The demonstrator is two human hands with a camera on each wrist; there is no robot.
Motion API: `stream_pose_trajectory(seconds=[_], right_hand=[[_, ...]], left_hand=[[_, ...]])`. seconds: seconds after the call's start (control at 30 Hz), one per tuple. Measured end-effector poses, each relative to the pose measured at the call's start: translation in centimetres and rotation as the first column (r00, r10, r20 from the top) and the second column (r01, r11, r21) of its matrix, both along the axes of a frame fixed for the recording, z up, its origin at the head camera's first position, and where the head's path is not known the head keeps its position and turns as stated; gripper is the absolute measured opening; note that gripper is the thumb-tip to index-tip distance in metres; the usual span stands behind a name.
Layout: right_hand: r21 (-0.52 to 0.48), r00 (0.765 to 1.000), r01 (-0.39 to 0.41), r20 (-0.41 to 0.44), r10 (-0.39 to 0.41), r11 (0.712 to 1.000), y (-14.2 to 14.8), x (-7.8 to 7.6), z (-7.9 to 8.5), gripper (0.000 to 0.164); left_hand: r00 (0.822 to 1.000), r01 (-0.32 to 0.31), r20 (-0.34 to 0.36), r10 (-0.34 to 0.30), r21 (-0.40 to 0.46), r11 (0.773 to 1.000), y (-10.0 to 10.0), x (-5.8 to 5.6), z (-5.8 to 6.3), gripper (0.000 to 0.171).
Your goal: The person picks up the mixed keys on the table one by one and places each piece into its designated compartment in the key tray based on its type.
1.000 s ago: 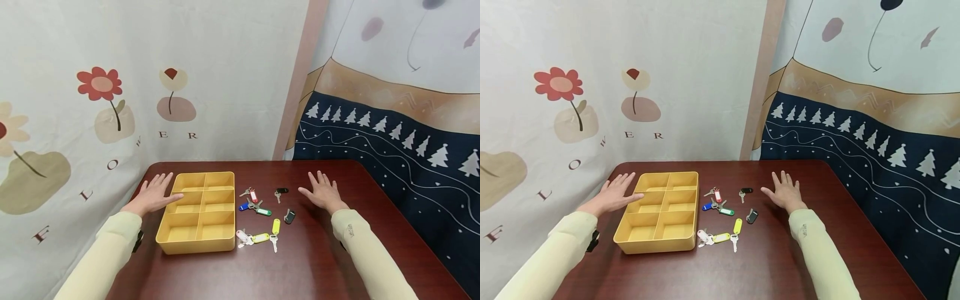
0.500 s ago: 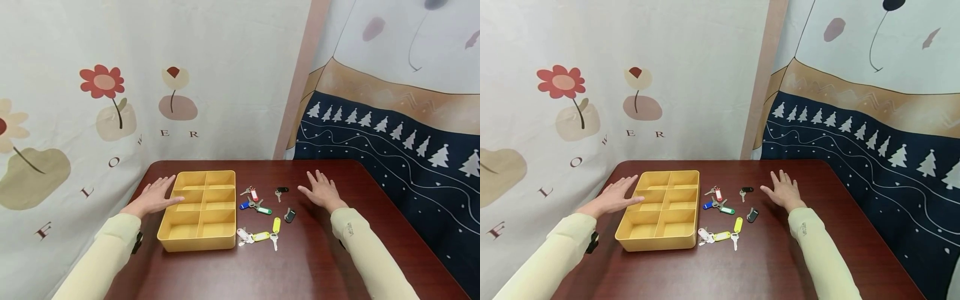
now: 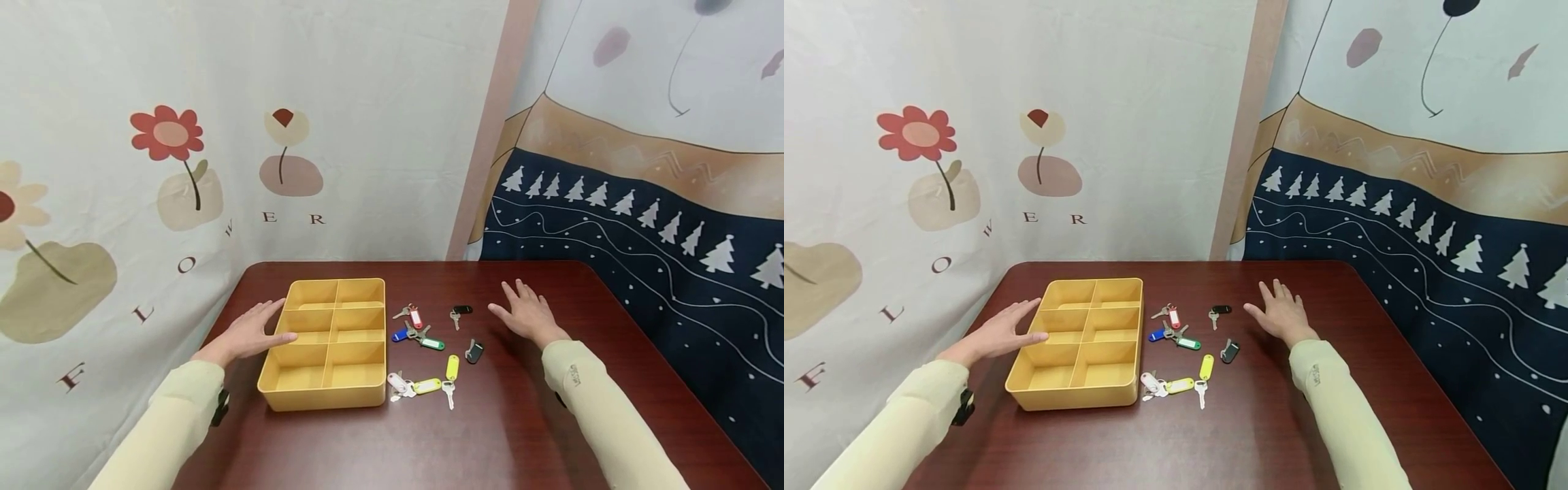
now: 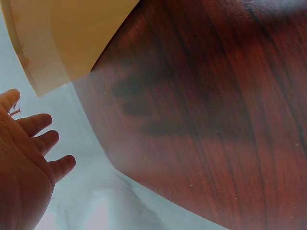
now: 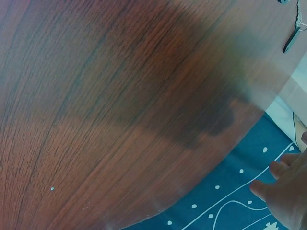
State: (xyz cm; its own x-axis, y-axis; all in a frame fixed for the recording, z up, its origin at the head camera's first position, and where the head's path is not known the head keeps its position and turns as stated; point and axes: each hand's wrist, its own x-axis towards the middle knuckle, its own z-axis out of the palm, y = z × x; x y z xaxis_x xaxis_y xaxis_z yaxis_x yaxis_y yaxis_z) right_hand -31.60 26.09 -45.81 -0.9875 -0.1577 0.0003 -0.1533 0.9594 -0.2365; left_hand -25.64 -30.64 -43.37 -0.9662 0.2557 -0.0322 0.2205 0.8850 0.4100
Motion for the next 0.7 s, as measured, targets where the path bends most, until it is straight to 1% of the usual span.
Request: stream_pose_trajectory(seconds=[0.23, 0.4, 0.6, 0.7], right_hand=[[-0.015, 1.0, -0.028, 0.005, 0.028, 1.0, -0.6, 0.0, 0.0, 0.084], [-0.047, 0.999, -0.048, -0.005, 0.048, 0.998, -1.2, -0.1, -0.3, 0.083], [-0.092, 0.997, -0.068, -0.032, 0.065, 0.993, -1.8, -0.2, -0.9, 0.077], [-0.125, 0.995, -0.091, -0.054, 0.085, 0.988, -2.2, -0.2, -1.0, 0.074]], left_hand=[[1.0, 0.004, 0.0, -0.004, 0.077, 0.997, -0.4, 0.4, -0.7, 0.095], [0.999, 0.024, -0.03, -0.021, 0.097, 0.995, -0.5, 0.7, -1.1, 0.092], [0.996, 0.055, -0.076, -0.046, 0.115, 0.992, -0.5, 0.8, -1.3, 0.088], [0.997, 0.043, -0.07, -0.034, 0.131, 0.99, -0.5, 0.9, -1.4, 0.087]])
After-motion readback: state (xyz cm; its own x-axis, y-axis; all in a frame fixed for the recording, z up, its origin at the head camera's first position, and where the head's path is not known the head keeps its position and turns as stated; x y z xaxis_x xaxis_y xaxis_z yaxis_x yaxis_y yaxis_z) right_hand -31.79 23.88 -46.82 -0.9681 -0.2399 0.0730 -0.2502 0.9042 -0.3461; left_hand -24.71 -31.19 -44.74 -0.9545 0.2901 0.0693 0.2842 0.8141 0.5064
